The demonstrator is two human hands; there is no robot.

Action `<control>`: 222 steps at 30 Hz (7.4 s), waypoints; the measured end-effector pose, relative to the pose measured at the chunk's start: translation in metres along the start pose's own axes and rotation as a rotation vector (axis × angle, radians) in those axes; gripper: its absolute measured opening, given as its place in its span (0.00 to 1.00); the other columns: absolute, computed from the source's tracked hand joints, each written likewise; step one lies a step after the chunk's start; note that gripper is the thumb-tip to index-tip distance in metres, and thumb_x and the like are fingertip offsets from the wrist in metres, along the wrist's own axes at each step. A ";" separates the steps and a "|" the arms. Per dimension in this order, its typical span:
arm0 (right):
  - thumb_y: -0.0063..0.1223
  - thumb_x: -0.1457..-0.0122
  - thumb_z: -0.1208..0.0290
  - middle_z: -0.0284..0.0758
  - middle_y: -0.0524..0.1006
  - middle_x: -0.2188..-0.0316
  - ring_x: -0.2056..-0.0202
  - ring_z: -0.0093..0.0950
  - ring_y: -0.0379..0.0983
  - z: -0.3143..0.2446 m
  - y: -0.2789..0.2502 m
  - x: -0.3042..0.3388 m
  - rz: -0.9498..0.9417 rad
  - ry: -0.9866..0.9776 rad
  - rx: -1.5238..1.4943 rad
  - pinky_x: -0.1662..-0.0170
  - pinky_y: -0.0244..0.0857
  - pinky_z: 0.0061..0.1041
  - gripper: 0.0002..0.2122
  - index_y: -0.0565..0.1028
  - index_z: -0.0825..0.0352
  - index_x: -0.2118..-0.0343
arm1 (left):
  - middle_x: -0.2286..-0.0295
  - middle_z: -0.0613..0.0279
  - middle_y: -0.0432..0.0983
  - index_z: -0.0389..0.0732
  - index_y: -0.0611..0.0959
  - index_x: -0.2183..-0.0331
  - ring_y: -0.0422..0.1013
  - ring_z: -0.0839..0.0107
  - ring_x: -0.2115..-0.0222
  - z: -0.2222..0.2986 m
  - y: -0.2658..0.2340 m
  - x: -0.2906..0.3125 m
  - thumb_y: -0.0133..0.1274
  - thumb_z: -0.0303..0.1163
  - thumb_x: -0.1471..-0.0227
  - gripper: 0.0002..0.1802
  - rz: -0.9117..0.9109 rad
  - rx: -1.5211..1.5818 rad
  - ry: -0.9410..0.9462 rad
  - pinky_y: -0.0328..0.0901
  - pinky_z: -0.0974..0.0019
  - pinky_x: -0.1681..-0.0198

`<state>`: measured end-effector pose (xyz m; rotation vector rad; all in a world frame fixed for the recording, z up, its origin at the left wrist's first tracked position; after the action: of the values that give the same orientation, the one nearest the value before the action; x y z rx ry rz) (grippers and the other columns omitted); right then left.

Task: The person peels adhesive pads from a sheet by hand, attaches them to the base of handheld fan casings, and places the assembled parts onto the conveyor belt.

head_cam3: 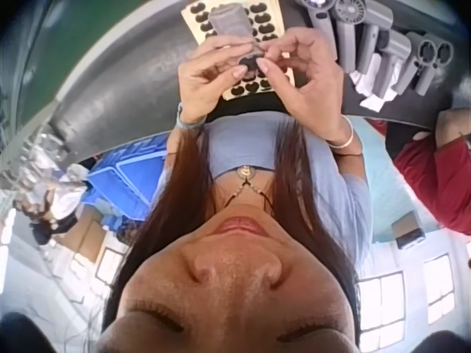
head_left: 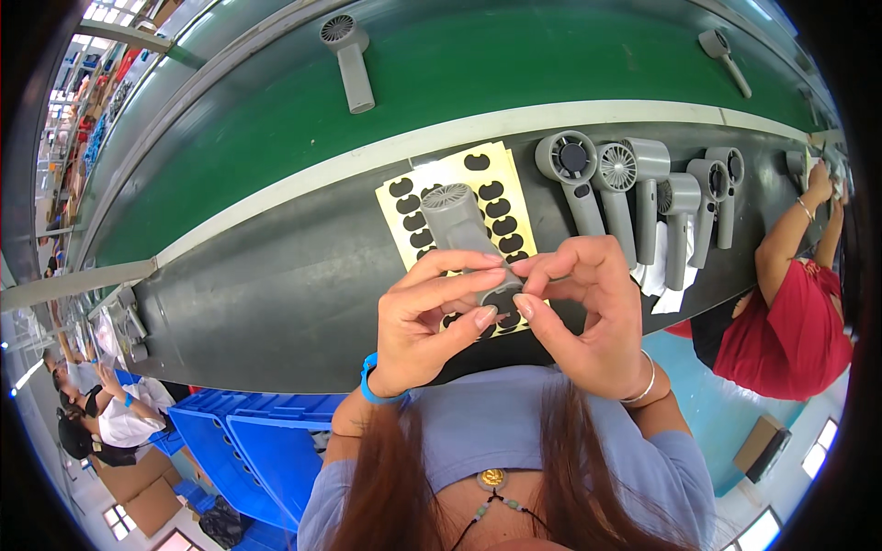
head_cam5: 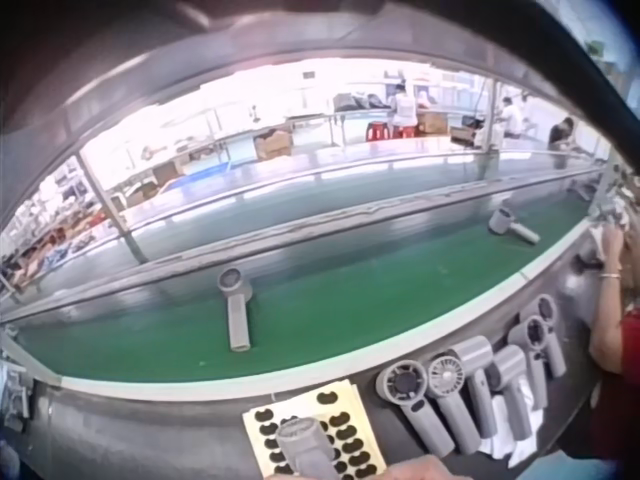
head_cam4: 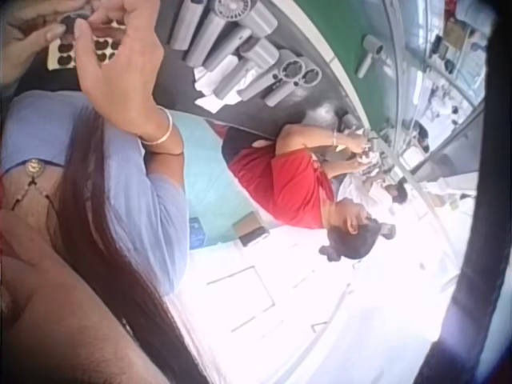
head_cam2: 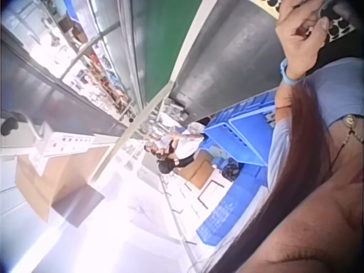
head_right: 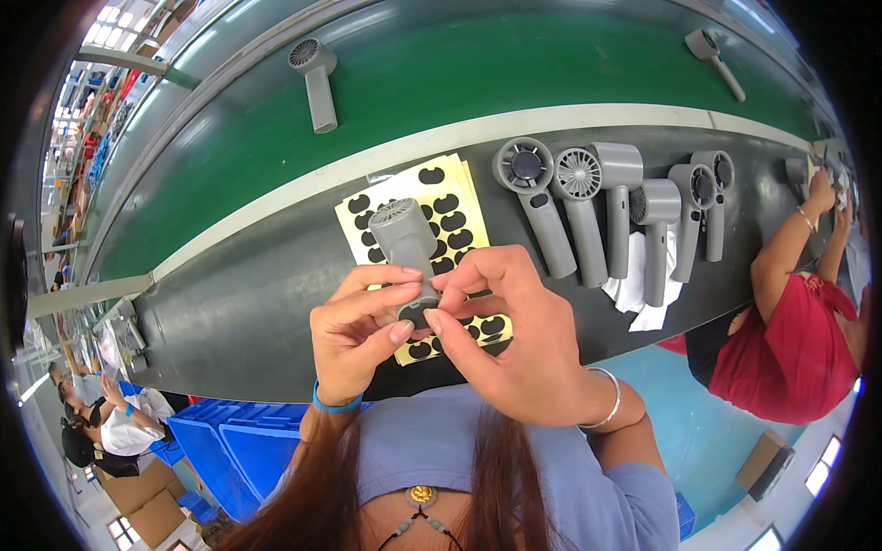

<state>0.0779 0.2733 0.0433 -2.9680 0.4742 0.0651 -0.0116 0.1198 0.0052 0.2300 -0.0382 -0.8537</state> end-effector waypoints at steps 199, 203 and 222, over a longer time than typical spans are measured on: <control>0.51 0.46 0.86 0.34 0.72 0.69 0.55 0.26 0.73 -0.004 0.020 0.002 0.012 -0.011 -0.141 0.58 0.72 0.23 0.15 0.59 0.67 0.61 | 0.53 0.50 0.70 0.32 0.78 0.55 0.74 0.70 0.61 -0.002 -0.004 0.020 0.54 0.15 0.52 0.19 0.124 -0.051 0.200 0.74 0.70 0.59; 0.51 0.46 0.86 0.34 0.72 0.69 0.55 0.26 0.73 -0.004 0.020 0.002 0.017 -0.013 -0.165 0.58 0.72 0.23 0.15 0.59 0.67 0.60 | 0.53 0.49 0.70 0.32 0.78 0.56 0.73 0.68 0.59 -0.002 -0.004 0.021 0.54 0.15 0.52 0.18 0.131 -0.024 0.195 0.74 0.69 0.58; 0.50 0.48 0.88 0.35 0.71 0.67 0.56 0.25 0.72 -0.008 0.023 0.002 -0.005 -0.034 -0.007 0.60 0.71 0.20 0.16 0.59 0.68 0.60 | 0.56 0.48 0.71 0.30 0.79 0.59 0.73 0.67 0.58 -0.002 0.003 0.021 0.55 0.13 0.54 0.16 0.187 0.023 0.228 0.73 0.69 0.59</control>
<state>0.0730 0.2501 0.0485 -2.9692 0.4636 0.1168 0.0042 0.1062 0.0028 0.3384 0.1420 -0.6372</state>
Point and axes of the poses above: each hand's wrist, its own x-axis away from the middle knuckle, its own y-axis out of the palm, z = x × y, the point moved 2 cm from there along -x, towards the middle knuckle
